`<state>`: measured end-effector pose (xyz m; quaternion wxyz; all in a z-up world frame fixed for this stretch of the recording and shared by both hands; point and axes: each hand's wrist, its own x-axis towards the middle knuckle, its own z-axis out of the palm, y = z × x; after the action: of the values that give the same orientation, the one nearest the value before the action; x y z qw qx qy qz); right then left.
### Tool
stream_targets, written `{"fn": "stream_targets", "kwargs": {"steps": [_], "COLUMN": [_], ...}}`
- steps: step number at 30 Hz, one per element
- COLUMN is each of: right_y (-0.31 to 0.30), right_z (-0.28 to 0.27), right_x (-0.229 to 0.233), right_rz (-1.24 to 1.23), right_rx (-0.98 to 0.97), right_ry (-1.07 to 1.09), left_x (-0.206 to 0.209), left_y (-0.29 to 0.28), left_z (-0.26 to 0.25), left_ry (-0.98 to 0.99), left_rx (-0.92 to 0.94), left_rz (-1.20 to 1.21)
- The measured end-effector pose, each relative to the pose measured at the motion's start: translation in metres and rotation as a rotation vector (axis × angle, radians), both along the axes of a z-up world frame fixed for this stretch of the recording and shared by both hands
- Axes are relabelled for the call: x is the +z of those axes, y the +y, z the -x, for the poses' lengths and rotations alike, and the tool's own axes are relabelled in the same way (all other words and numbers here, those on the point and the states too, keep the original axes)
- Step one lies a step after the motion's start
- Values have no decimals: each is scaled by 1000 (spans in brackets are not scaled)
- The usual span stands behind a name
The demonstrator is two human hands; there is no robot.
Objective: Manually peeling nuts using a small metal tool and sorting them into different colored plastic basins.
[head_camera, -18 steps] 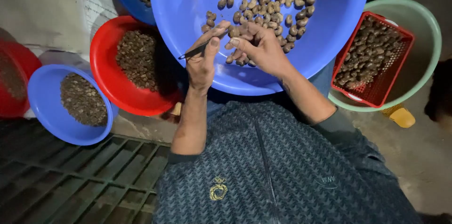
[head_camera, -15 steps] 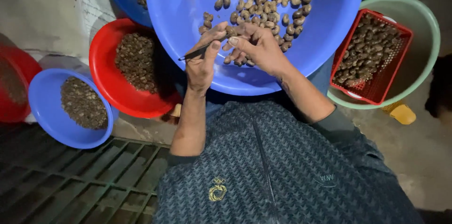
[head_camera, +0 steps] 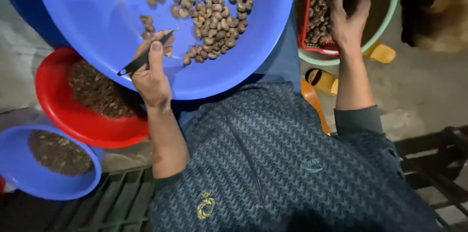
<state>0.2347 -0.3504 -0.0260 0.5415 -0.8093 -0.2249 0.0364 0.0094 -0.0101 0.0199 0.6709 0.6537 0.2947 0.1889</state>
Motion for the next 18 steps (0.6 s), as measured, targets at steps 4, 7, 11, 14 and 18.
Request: {"fn": "stream_targets", "kwargs": {"steps": [4, 7, 11, 14, 18], "right_y": [-88, -105, -50, 10, 99], "right_z": [10, 23, 20, 11, 24], "right_x": [-73, -91, -40, 3, 54], "right_rz": [272, 627, 587, 315, 153], "right_rx": [-81, -61, -4, 71, 290], "right_ry": [118, 101, -206, -303, -398], "left_x": [0, 0, -9, -7, -8], "left_y": [-2, 0, 2, 2, 1], "left_z": [-2, 0, 4, 3, 6], "left_ry": [12, 63, -41, -62, -81], "left_rx": [34, 70, 52, 57, 65], "left_rz": [25, 41, 73, 22, 9]}}
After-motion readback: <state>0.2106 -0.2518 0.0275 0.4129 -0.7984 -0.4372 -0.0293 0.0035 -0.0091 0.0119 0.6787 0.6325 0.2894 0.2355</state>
